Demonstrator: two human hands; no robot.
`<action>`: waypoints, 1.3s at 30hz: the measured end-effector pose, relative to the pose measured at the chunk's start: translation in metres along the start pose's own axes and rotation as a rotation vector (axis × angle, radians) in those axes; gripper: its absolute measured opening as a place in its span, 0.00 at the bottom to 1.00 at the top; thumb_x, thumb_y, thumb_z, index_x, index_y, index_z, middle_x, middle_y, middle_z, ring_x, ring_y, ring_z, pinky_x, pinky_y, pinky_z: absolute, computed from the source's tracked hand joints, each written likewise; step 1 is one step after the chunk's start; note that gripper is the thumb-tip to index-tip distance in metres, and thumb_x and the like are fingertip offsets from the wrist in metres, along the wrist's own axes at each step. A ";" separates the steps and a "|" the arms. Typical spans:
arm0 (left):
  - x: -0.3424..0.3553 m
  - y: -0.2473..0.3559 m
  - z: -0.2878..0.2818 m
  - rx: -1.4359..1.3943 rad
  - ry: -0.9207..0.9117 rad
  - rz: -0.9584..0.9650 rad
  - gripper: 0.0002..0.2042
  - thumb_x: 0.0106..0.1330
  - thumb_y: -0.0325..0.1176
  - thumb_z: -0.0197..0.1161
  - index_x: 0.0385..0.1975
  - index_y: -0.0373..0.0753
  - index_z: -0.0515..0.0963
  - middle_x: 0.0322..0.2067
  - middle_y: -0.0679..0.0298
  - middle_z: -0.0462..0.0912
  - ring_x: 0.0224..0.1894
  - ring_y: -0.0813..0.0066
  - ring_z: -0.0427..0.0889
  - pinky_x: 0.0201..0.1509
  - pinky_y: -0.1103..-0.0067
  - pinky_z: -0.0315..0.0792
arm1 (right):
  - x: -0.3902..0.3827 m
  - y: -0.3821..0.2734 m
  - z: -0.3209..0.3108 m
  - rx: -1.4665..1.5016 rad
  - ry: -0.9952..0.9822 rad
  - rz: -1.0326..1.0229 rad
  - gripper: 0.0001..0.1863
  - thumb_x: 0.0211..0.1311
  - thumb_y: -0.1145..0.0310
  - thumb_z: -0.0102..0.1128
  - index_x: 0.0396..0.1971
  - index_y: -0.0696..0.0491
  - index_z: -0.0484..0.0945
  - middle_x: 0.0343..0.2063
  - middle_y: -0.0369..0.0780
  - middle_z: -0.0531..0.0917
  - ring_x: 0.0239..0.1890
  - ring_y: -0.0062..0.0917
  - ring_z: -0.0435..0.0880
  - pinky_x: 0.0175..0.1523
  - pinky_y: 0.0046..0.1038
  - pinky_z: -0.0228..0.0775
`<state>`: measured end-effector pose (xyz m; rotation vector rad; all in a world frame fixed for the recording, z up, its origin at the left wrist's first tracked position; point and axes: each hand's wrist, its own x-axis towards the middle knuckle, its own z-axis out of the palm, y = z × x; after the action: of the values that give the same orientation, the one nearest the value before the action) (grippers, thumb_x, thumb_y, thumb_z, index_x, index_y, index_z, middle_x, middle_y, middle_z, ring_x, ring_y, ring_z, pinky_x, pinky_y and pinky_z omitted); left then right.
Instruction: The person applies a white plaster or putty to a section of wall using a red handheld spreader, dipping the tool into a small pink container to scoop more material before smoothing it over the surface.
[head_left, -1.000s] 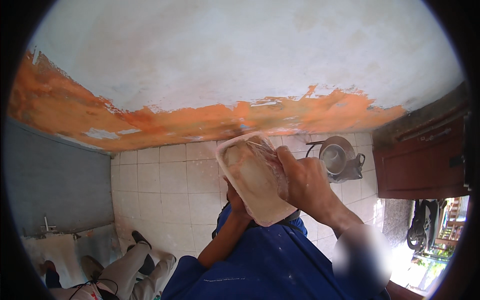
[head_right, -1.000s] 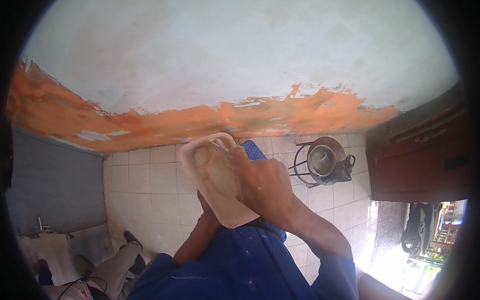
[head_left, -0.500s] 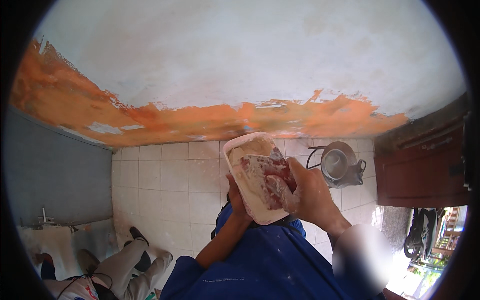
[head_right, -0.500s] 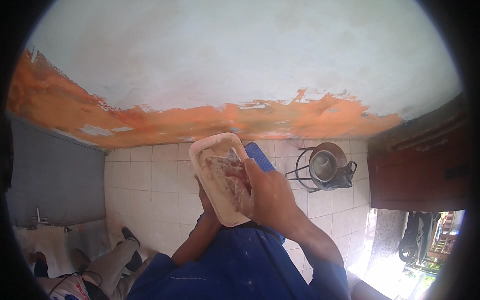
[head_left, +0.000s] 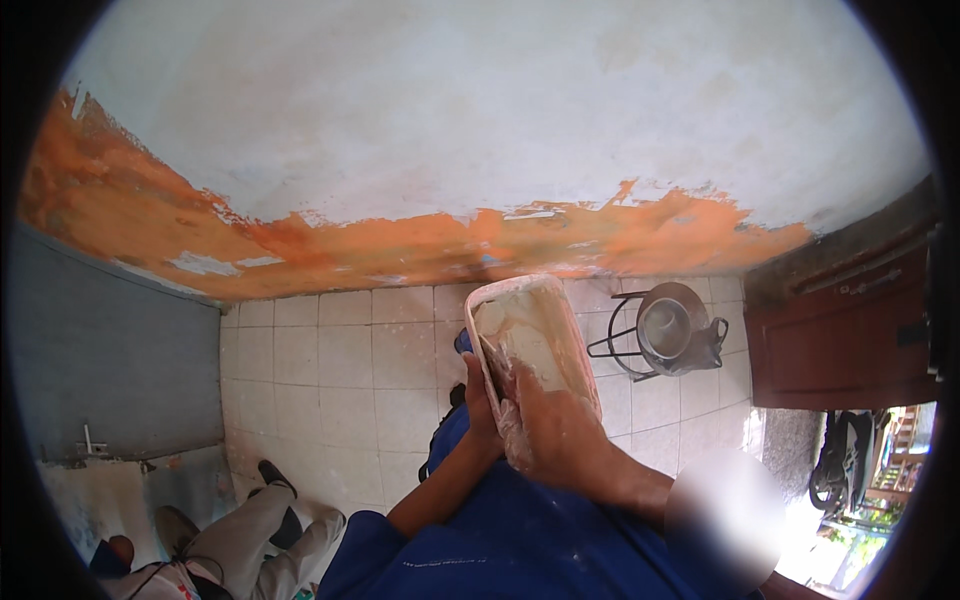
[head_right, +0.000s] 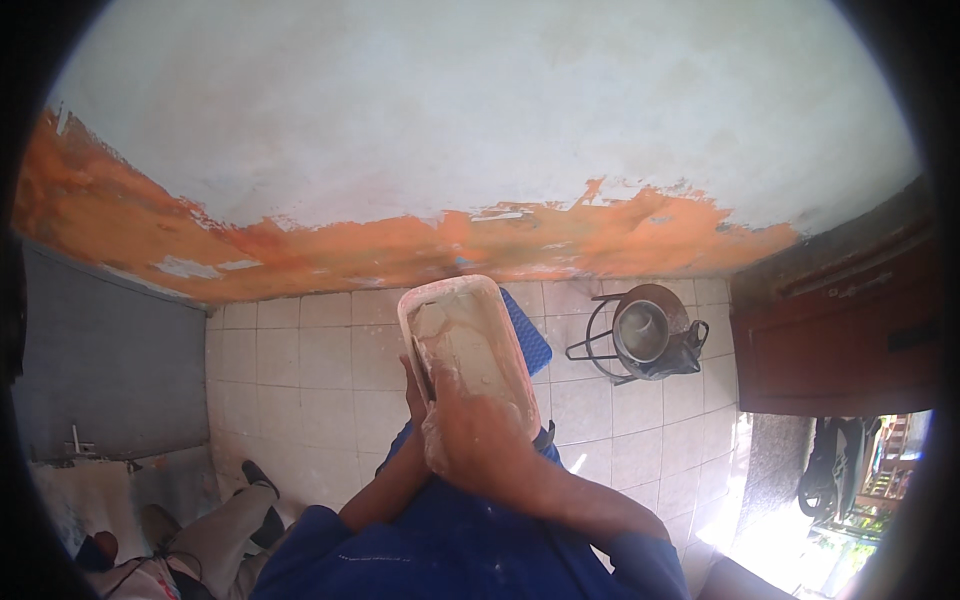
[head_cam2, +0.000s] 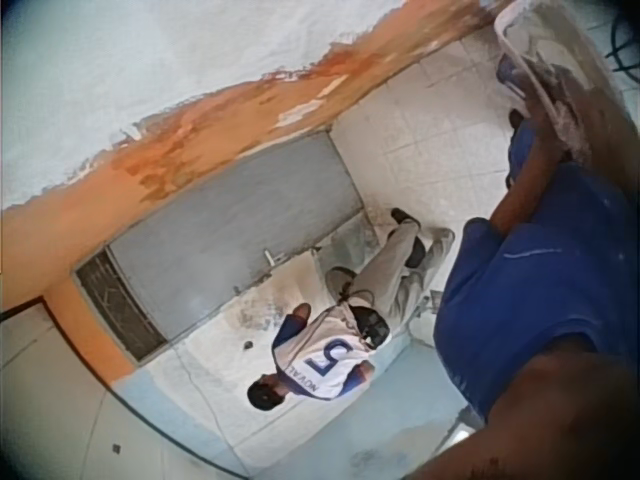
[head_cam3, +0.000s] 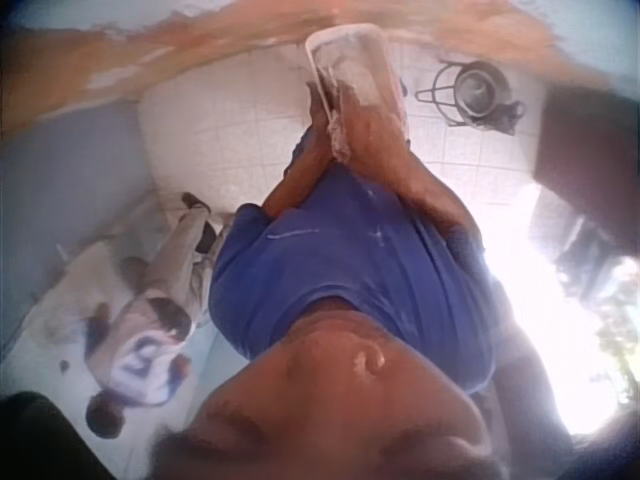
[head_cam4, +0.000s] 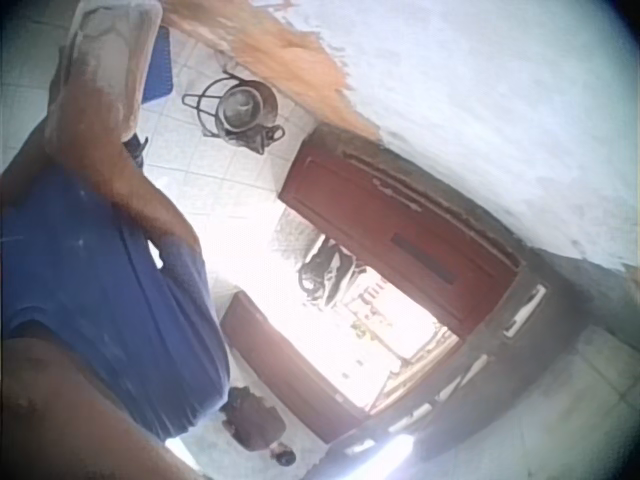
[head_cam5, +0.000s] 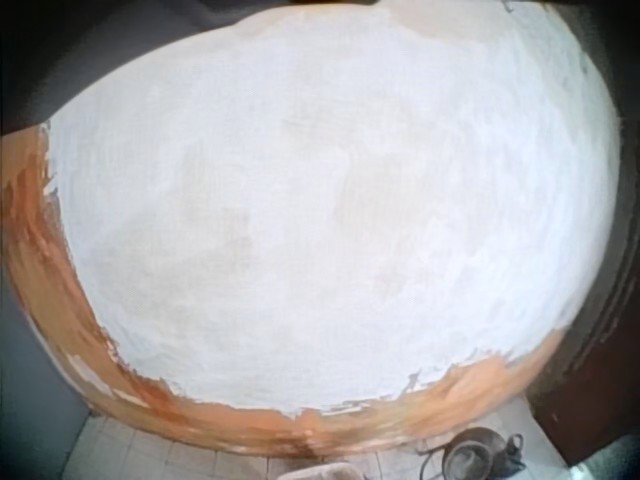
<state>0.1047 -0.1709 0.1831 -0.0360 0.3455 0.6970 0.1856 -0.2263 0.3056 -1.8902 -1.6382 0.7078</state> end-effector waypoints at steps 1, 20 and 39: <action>0.001 0.000 -0.003 -0.022 -0.019 0.006 0.35 0.61 0.65 0.44 0.55 0.40 0.65 0.46 0.55 0.76 0.46 0.63 0.77 0.52 0.66 0.73 | 0.001 0.004 -0.001 -0.026 0.017 -0.001 0.28 0.49 0.69 0.61 0.48 0.66 0.63 0.17 0.54 0.77 0.20 0.52 0.76 0.28 0.47 0.68; -0.001 -0.004 0.005 0.017 -0.316 -0.024 0.38 0.64 0.63 0.41 0.66 0.42 0.50 0.62 0.54 0.61 0.61 0.58 0.65 0.62 0.60 0.64 | -0.015 0.023 -0.040 -0.380 0.114 0.016 0.25 0.41 0.76 0.57 0.44 0.63 0.63 0.18 0.46 0.77 0.15 0.39 0.78 0.17 0.37 0.69; -0.002 -0.003 0.012 0.108 -0.150 -0.034 0.33 0.66 0.61 0.39 0.63 0.42 0.55 0.58 0.54 0.65 0.58 0.57 0.68 0.61 0.61 0.66 | -0.008 0.052 -0.035 0.200 0.417 0.167 0.13 0.54 0.76 0.54 0.39 0.63 0.69 0.25 0.52 0.81 0.26 0.46 0.81 0.29 0.35 0.73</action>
<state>0.1089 -0.1732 0.1953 0.1125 0.2376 0.6423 0.2458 -0.2426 0.2949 -1.8878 -1.1209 0.4789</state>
